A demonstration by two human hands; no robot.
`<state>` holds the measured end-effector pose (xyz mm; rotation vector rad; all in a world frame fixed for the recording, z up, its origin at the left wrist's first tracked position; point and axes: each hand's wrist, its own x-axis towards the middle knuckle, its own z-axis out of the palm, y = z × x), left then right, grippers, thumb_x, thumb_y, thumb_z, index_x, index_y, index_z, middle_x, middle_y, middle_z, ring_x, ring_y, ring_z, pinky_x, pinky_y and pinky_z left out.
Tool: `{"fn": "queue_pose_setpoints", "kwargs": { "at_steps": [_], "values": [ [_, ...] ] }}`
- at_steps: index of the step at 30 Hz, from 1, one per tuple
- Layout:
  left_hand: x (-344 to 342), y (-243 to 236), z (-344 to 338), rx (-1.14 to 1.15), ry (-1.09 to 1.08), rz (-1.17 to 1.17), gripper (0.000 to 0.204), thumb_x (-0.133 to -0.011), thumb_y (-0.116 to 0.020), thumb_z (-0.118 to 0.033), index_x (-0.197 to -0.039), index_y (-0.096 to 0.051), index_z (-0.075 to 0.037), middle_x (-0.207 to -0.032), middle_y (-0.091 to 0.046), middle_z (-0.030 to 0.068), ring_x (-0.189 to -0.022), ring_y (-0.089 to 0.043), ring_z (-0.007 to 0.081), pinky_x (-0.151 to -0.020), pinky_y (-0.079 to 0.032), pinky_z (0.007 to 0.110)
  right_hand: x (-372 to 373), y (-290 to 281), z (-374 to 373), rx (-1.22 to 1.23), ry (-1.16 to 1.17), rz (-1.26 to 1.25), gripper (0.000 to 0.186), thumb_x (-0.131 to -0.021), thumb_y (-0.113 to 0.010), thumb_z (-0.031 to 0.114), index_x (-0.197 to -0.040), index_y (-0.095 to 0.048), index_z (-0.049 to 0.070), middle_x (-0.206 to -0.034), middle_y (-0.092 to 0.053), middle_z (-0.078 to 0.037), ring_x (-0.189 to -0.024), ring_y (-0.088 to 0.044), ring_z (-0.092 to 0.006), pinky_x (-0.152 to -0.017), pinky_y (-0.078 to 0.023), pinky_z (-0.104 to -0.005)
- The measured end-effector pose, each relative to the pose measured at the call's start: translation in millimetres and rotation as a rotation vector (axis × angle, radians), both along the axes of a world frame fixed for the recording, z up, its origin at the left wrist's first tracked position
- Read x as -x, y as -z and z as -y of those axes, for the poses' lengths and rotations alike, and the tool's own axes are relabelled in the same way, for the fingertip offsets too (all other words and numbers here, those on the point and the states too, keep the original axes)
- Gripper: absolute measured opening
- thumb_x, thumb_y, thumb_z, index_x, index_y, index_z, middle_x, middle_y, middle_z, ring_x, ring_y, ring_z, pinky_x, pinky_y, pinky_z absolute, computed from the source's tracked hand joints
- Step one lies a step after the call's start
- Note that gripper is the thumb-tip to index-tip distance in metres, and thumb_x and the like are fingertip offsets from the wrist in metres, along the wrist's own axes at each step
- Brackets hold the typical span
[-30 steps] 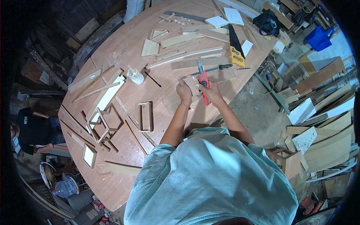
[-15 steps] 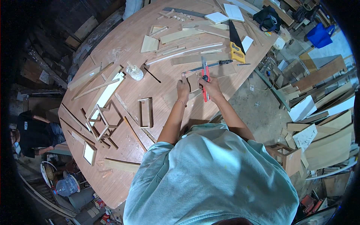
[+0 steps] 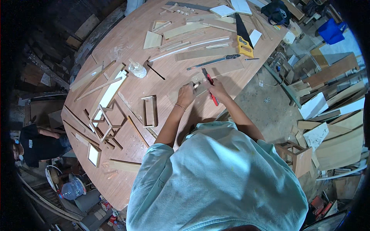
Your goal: The person cuts a small wood piece on a workshop table using a utility knife.
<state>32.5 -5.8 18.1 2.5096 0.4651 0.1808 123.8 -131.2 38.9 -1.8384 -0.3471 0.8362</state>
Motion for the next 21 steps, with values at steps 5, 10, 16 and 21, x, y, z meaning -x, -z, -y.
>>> {"fn": "queue_pose_setpoints", "kwargs": {
  "at_steps": [5,10,16,21],
  "values": [
    [-1,19,-5,-0.120,0.005,-0.157,0.021,-0.068,-0.054,-0.016,-0.079,-0.056,0.002,-0.080,-0.056,0.0207,-0.078,-0.055,0.0334,-0.066,-0.039,0.045,19,35,15,0.252,-0.171,0.286,0.034,-0.081,-0.044,0.031,-0.082,-0.050,-0.002,-0.060,-0.055,-0.018,-0.054,-0.056,-0.0312,-0.052,-0.045,-0.0392],
    [-11,27,-8,-0.209,0.032,-0.274,0.025,-0.068,-0.053,-0.019,-0.083,-0.057,0.001,-0.080,-0.057,0.0204,-0.078,-0.056,0.0322,-0.068,-0.038,0.046,29,52,20,0.270,-0.241,0.680,0.032,-0.078,-0.047,0.027,-0.084,-0.048,-0.004,-0.066,-0.055,-0.022,-0.064,-0.056,-0.0361,-0.060,-0.045,-0.0421],
    [-21,29,-19,-0.170,0.097,-0.329,0.031,-0.066,-0.057,-0.026,-0.081,-0.057,0.002,-0.080,-0.057,0.0235,-0.079,-0.056,0.0330,-0.070,-0.045,0.039,32,43,18,0.315,-0.201,0.630,0.031,-0.079,-0.044,0.024,-0.082,-0.048,-0.007,-0.067,-0.055,-0.025,-0.066,-0.056,-0.0380,-0.060,-0.045,-0.0433],
    [-23,31,-24,-0.175,0.111,-0.337,0.036,-0.066,-0.060,-0.032,-0.075,-0.058,0.003,-0.077,-0.057,0.0229,-0.078,-0.056,0.0330,-0.070,-0.045,0.039,37,35,17,0.383,-0.264,0.599,0.033,-0.080,-0.041,0.025,-0.084,-0.047,-0.007,-0.067,-0.055,-0.024,-0.066,-0.056,-0.0378,-0.061,-0.045,-0.0434]
  ]
}}
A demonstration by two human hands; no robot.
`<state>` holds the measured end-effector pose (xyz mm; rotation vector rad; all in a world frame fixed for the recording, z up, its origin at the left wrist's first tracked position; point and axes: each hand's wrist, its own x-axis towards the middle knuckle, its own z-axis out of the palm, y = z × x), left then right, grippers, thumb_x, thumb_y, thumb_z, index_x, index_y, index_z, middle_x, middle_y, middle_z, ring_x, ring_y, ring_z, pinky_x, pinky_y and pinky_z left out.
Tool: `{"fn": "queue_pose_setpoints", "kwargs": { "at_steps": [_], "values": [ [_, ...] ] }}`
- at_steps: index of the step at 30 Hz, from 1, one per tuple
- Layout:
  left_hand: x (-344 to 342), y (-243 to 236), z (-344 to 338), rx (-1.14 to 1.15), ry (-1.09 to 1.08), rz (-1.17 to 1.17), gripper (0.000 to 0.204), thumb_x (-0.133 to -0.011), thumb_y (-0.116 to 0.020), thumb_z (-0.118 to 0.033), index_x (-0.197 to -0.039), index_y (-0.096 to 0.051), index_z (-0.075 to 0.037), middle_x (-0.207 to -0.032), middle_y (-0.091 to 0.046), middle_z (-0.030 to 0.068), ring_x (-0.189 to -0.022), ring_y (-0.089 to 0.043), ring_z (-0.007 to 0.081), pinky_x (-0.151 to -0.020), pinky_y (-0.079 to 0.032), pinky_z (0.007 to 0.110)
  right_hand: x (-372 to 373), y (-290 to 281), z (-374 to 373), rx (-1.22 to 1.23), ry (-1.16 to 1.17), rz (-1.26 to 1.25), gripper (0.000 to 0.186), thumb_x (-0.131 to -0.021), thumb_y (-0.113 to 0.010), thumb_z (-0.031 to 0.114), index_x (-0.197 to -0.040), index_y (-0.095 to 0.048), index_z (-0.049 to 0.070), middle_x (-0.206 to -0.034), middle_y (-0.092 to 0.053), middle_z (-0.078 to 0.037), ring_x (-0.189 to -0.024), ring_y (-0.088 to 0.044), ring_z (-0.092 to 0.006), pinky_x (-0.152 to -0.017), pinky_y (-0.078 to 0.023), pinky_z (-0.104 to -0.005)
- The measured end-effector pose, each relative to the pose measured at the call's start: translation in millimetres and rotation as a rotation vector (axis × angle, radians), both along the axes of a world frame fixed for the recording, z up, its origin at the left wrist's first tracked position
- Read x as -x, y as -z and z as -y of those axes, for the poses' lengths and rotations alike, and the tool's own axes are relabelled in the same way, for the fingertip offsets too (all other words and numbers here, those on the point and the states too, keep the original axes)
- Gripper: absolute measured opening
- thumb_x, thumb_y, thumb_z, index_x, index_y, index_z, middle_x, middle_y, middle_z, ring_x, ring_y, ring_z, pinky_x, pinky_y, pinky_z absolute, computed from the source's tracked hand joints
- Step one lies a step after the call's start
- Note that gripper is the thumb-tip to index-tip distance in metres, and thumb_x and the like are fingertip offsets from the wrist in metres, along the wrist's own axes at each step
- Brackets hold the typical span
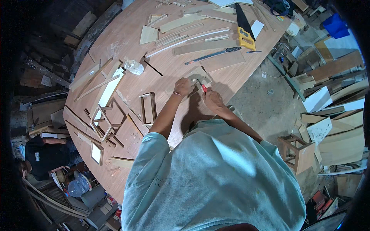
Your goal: The person cuts a small wood piece on a workshop table using a utility knife.
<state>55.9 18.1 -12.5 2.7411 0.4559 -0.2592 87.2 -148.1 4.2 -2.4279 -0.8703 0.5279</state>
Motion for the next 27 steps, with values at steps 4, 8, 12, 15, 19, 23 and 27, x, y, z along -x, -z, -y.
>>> {"fn": "queue_pose_setpoints", "kwargs": {
  "at_steps": [4,8,12,15,19,23,27],
  "values": [
    [-1,1,-2,0.000,0.044,0.035,0.038,-0.067,-0.059,-0.033,-0.074,-0.057,0.004,-0.076,-0.057,0.0231,-0.075,-0.057,0.0337,-0.069,-0.045,0.040,-1,-1,-2,0.034,-0.048,0.070,0.031,-0.078,-0.045,0.023,-0.085,-0.046,-0.006,-0.067,-0.056,-0.020,-0.064,-0.057,-0.0335,-0.055,-0.046,-0.0400],
    [-1,4,-2,0.033,0.026,0.017,0.037,-0.068,-0.057,-0.033,-0.073,-0.057,0.004,-0.076,-0.056,0.0237,-0.075,-0.057,0.0336,-0.068,-0.045,0.040,2,2,-5,0.198,-0.256,0.269,0.028,-0.074,-0.049,0.020,-0.086,-0.046,-0.006,-0.066,-0.057,-0.016,-0.063,-0.059,-0.0279,-0.052,-0.048,-0.0353],
    [2,11,-2,0.037,0.032,0.033,0.031,-0.069,-0.055,-0.028,-0.073,-0.057,0.003,-0.075,-0.056,0.0228,-0.074,-0.056,0.0337,-0.066,-0.045,0.040,2,0,-12,0.282,-0.224,0.297,0.025,-0.074,-0.047,0.017,-0.084,-0.047,-0.007,-0.067,-0.057,-0.016,-0.065,-0.060,-0.0256,-0.052,-0.049,-0.0321],
    [3,17,-2,0.001,0.096,0.062,0.027,-0.067,-0.055,-0.024,-0.073,-0.058,0.002,-0.073,-0.056,0.0210,-0.072,-0.056,0.0334,-0.064,-0.045,0.040,-4,-6,-17,0.328,-0.239,0.197,0.026,-0.078,-0.042,0.016,-0.085,-0.047,-0.009,-0.069,-0.057,-0.019,-0.067,-0.060,-0.0280,-0.054,-0.049,-0.0333],
    [4,19,-2,-0.001,0.161,0.045,0.023,-0.066,-0.057,-0.023,-0.073,-0.058,-0.002,-0.071,-0.057,0.0190,-0.069,-0.056,0.0325,-0.062,-0.045,0.040,-7,-12,-27,0.387,-0.239,0.114,0.020,-0.076,-0.046,0.012,-0.085,-0.051,-0.005,-0.077,-0.058,-0.018,-0.073,-0.060,-0.0256,-0.059,-0.049,-0.0320],
    [6,15,1,0.019,0.101,0.087,0.025,-0.065,-0.058,-0.026,-0.072,-0.056,-0.002,-0.069,-0.057,0.0178,-0.069,-0.056,0.0321,-0.062,-0.045,0.040,-5,-13,-34,0.455,-0.126,0.114,0.018,-0.077,-0.046,0.012,-0.084,-0.055,-0.002,-0.083,-0.058,-0.017,-0.079,-0.059,-0.0248,-0.064,-0.048,-0.0304],
    [5,10,3,-0.017,0.093,0.091,0.024,-0.066,-0.057,-0.025,-0.069,-0.057,-0.001,-0.070,-0.057,0.0182,-0.071,-0.057,0.0312,-0.064,-0.045,0.039,-12,-11,-29,0.356,-0.162,-0.006,0.021,-0.076,-0.046,0.013,-0.087,-0.055,-0.002,-0.083,-0.058,-0.019,-0.080,-0.059,-0.0266,-0.067,-0.048,-0.0333]
  ]
}}
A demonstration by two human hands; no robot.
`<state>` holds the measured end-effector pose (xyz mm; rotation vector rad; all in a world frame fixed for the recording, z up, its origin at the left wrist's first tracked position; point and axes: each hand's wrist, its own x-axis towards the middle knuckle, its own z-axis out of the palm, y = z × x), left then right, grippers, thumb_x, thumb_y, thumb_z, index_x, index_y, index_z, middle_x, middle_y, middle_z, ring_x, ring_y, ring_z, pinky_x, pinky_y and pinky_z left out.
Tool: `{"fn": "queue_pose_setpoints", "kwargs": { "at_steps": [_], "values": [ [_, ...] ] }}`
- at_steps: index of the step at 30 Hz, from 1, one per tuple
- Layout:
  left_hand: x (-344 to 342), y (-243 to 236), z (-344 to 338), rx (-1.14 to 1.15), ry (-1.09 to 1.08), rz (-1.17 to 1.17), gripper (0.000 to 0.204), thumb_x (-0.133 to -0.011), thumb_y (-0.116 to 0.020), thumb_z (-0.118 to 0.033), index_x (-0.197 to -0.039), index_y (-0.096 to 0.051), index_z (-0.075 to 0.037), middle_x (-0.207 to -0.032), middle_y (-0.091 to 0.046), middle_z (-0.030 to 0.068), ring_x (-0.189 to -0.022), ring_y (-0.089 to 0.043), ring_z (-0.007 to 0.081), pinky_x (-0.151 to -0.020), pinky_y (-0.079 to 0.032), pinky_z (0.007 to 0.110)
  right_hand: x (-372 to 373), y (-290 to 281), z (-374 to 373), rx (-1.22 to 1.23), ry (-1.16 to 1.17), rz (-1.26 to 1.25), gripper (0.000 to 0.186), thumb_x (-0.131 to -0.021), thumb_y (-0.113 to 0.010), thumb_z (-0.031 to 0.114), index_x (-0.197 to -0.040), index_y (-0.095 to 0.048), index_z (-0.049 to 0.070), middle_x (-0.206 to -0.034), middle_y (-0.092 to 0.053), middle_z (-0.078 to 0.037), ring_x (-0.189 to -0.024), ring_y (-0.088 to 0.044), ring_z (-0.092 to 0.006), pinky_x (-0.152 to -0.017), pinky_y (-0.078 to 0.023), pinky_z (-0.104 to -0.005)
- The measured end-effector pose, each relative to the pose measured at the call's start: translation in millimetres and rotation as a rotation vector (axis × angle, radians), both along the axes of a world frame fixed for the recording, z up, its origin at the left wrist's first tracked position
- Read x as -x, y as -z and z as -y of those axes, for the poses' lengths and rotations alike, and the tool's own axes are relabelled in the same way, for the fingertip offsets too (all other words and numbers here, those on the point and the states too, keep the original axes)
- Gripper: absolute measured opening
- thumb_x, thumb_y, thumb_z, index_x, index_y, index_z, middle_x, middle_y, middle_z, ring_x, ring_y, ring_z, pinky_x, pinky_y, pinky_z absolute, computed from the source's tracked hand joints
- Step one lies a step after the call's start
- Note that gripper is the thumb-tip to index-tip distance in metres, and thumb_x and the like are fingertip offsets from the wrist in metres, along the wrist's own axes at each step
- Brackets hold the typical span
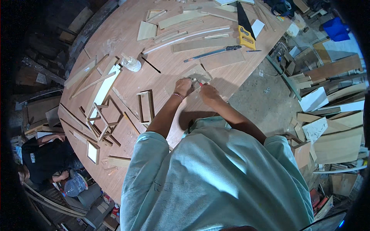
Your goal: The person cuts a small wood piece on a workshop table using a utility knife.
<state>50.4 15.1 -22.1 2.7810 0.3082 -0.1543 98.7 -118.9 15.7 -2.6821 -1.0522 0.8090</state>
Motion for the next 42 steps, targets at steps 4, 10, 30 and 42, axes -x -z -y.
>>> {"fn": "queue_pose_setpoints", "kwargs": {
  "at_steps": [4,10,30,42],
  "values": [
    [-3,3,-2,-0.025,-0.029,-0.007,0.020,-0.066,-0.056,-0.022,-0.067,-0.059,-0.002,-0.073,-0.058,0.0183,-0.074,-0.057,0.0305,-0.068,-0.046,0.038,-4,8,4,-0.101,0.113,-0.115,0.023,-0.076,-0.046,0.014,-0.089,-0.054,-0.003,-0.081,-0.057,-0.023,-0.077,-0.059,-0.0279,-0.065,-0.049,-0.0360],
    [0,20,-5,-0.001,0.010,0.046,0.024,-0.067,-0.058,-0.027,-0.070,-0.058,-0.003,-0.069,-0.057,0.0185,-0.070,-0.057,0.0318,-0.063,-0.045,0.039,7,27,1,0.059,-0.067,0.174,0.020,-0.077,-0.044,0.015,-0.086,-0.055,0.000,-0.078,-0.058,-0.020,-0.074,-0.060,-0.0247,-0.061,-0.049,-0.0339],
    [-2,3,-1,0.101,-0.042,-0.056,0.020,-0.065,-0.054,-0.014,-0.075,-0.057,0.003,-0.079,-0.057,0.0227,-0.079,-0.056,0.0331,-0.071,-0.045,0.038,2,38,22,-0.377,0.176,0.141,0.030,-0.075,-0.046,0.026,-0.079,-0.047,-0.003,-0.063,-0.055,-0.021,-0.058,-0.056,-0.0326,-0.053,-0.046,-0.0381],
    [-4,1,-3,0.054,0.014,-0.038,0.021,-0.069,-0.052,-0.017,-0.075,-0.058,0.002,-0.077,-0.057,0.0227,-0.076,-0.056,0.0335,-0.067,-0.045,0.039,7,61,22,-0.198,0.101,0.245,0.031,-0.076,-0.043,0.025,-0.083,-0.048,-0.005,-0.069,-0.057,-0.021,-0.064,-0.057,-0.0336,-0.059,-0.047,-0.0399]
  ]
}}
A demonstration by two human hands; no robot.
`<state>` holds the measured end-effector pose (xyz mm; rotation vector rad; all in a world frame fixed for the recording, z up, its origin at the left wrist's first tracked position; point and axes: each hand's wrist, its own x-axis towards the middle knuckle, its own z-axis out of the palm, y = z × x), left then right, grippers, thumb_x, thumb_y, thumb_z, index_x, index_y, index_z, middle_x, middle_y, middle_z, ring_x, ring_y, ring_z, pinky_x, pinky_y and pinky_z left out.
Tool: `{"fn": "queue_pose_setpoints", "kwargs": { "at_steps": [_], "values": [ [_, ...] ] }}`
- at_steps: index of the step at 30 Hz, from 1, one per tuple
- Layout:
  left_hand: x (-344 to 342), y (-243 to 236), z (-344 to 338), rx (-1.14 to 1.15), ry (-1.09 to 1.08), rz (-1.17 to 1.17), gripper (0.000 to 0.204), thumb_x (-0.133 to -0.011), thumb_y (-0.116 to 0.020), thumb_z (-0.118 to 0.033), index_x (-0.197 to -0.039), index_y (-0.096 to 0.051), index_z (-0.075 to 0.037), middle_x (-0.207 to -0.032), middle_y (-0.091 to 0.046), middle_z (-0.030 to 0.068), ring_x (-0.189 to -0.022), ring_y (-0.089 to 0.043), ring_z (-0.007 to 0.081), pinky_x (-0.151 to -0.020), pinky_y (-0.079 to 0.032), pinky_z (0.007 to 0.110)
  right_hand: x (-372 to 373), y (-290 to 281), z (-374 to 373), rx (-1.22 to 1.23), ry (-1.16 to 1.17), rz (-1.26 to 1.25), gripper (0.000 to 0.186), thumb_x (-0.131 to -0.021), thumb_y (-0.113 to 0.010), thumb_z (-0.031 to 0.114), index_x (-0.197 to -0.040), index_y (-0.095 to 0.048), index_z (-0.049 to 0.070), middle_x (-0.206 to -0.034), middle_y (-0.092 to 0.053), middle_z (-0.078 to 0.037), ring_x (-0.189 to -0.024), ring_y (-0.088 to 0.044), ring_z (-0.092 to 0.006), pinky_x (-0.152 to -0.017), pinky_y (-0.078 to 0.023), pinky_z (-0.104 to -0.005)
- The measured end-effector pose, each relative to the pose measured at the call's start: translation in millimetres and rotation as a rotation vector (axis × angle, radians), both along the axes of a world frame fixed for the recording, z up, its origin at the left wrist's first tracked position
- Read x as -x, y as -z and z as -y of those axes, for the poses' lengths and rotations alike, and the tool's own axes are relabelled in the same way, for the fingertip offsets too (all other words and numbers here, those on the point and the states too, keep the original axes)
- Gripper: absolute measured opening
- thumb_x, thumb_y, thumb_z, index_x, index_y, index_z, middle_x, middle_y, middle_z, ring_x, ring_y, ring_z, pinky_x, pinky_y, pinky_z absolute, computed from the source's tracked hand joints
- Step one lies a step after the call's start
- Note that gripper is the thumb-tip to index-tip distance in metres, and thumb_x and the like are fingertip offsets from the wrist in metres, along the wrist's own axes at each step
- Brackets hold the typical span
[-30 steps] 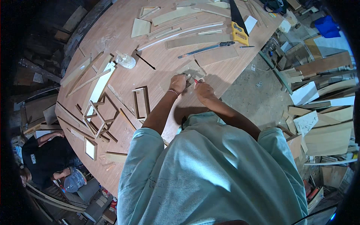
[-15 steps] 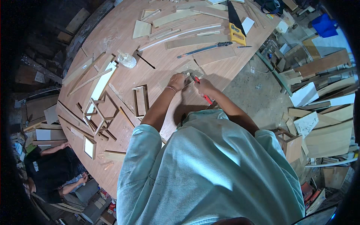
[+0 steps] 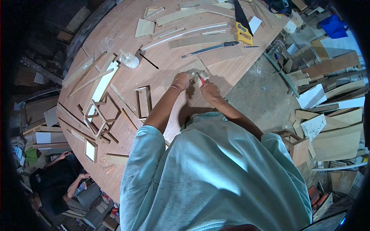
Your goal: The person cuts a small wood piece on a workshop table using a utility knife.
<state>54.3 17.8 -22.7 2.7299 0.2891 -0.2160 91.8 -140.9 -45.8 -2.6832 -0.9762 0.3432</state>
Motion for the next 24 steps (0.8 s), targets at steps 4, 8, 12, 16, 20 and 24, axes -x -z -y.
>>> {"fn": "queue_pose_setpoints", "kwargs": {
  "at_steps": [4,8,12,16,20,24],
  "values": [
    [0,-4,2,-0.015,-0.012,-0.007,0.017,-0.067,-0.055,-0.014,-0.074,-0.059,0.001,-0.078,-0.057,0.0218,-0.078,-0.057,0.0315,-0.069,-0.045,0.038,3,-8,-1,-0.018,-0.050,0.027,0.031,-0.076,-0.044,0.025,-0.083,-0.048,-0.005,-0.070,-0.056,-0.021,-0.065,-0.057,-0.0343,-0.060,-0.046,-0.0405],
    [2,-5,0,-0.043,0.020,-0.044,0.024,-0.068,-0.055,-0.019,-0.076,-0.056,0.004,-0.077,-0.057,0.0220,-0.075,-0.057,0.0328,-0.066,-0.046,0.039,7,-16,-4,0.055,-0.023,-0.069,0.030,-0.077,-0.044,0.024,-0.085,-0.049,-0.005,-0.075,-0.057,-0.022,-0.069,-0.057,-0.0337,-0.060,-0.046,-0.0406],
    [1,2,-1,-0.014,0.026,-0.040,0.022,-0.067,-0.057,-0.019,-0.075,-0.056,0.002,-0.075,-0.057,0.0214,-0.074,-0.057,0.0323,-0.065,-0.046,0.039,7,-38,-13,0.104,0.002,-0.150,0.025,-0.078,-0.043,0.019,-0.087,-0.050,-0.003,-0.077,-0.058,-0.019,-0.072,-0.059,-0.0301,-0.060,-0.047,-0.0377],
    [2,8,0,-0.024,0.038,-0.003,0.019,-0.066,-0.057,-0.016,-0.077,-0.055,0.000,-0.074,-0.057,0.0199,-0.071,-0.056,0.0326,-0.063,-0.046,0.039,3,-62,-18,0.197,-0.105,-0.057,0.018,-0.077,-0.044,0.010,-0.087,-0.055,0.000,-0.076,-0.059,-0.013,-0.067,-0.060,-0.0258,-0.054,-0.049,-0.0329],
    [6,13,3,-0.012,0.060,0.096,0.020,-0.067,-0.054,-0.014,-0.081,-0.052,-0.001,-0.075,-0.056,0.0184,-0.071,-0.056,0.0323,-0.062,-0.045,0.039,-7,-68,-26,0.297,-0.217,-0.098,0.020,-0.077,-0.043,0.010,-0.085,-0.058,-0.001,-0.079,-0.059,-0.017,-0.072,-0.060,-0.0266,-0.059,-0.049,-0.0334],
    [8,22,4,-0.017,0.014,0.088,0.013,-0.067,-0.050,-0.011,-0.075,-0.053,-0.001,-0.074,-0.057,0.0182,-0.070,-0.056,0.0314,-0.062,-0.045,0.040,-20,-62,-37,0.378,-0.493,-0.096,0.023,-0.079,-0.041,0.014,-0.083,-0.058,-0.001,-0.083,-0.058,-0.017,-0.078,-0.058,-0.0283,-0.065,-0.048,-0.0342]
  ]
}}
